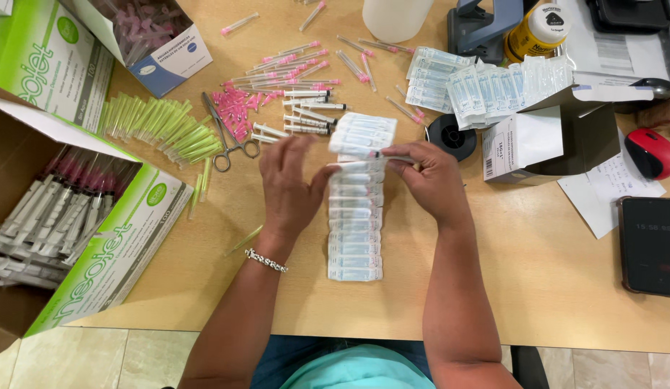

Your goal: The person sits at a table and repeatedly picks up syringes and needles, inserts the needles into the syringes, and places the assembled units into a cardboard box. The person handles the items one at a time, maintaining a steady workflow throughout the clip.

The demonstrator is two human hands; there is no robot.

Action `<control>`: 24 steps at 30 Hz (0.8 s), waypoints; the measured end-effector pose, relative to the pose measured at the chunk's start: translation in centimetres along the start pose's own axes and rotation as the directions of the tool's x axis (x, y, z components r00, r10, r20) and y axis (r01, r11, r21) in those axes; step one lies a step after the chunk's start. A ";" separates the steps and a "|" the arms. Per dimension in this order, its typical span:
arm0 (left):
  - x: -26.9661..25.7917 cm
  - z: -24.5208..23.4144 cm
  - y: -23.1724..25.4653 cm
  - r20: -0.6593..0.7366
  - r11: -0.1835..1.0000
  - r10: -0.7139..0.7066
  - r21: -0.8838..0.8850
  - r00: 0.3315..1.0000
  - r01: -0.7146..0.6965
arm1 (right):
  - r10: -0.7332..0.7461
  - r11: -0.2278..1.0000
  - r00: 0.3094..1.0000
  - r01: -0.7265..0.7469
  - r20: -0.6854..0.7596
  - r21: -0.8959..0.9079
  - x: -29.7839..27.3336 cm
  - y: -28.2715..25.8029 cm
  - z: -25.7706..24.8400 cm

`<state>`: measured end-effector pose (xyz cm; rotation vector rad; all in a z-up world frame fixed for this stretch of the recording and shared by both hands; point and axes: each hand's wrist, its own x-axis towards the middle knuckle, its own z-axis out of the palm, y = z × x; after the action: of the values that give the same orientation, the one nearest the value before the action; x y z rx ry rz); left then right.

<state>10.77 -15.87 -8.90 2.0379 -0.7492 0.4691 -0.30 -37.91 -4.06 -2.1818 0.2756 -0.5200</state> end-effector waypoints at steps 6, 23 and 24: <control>-0.2 1.6 -0.4 0.417 0.436 -0.472 -0.655 0.776 0.617 | -0.097 0.980 0.995 0.088 0.038 0.179 -0.1 -1.9 1.8; 0.5 -0.8 -2.3 0.109 0.700 -0.526 -0.507 0.844 0.502 | 0.061 0.960 0.997 -0.072 0.052 0.269 -0.5 -0.8 -0.2; 0.5 -0.9 -1.7 0.108 0.701 -0.523 -0.509 0.845 0.499 | 0.058 0.961 0.997 -0.069 0.048 0.269 -0.4 -1.0 -0.3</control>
<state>12.26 -14.56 -9.19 1.6051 -0.2055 -0.0256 -0.80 -37.40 -3.21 -1.9094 0.2376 -0.4492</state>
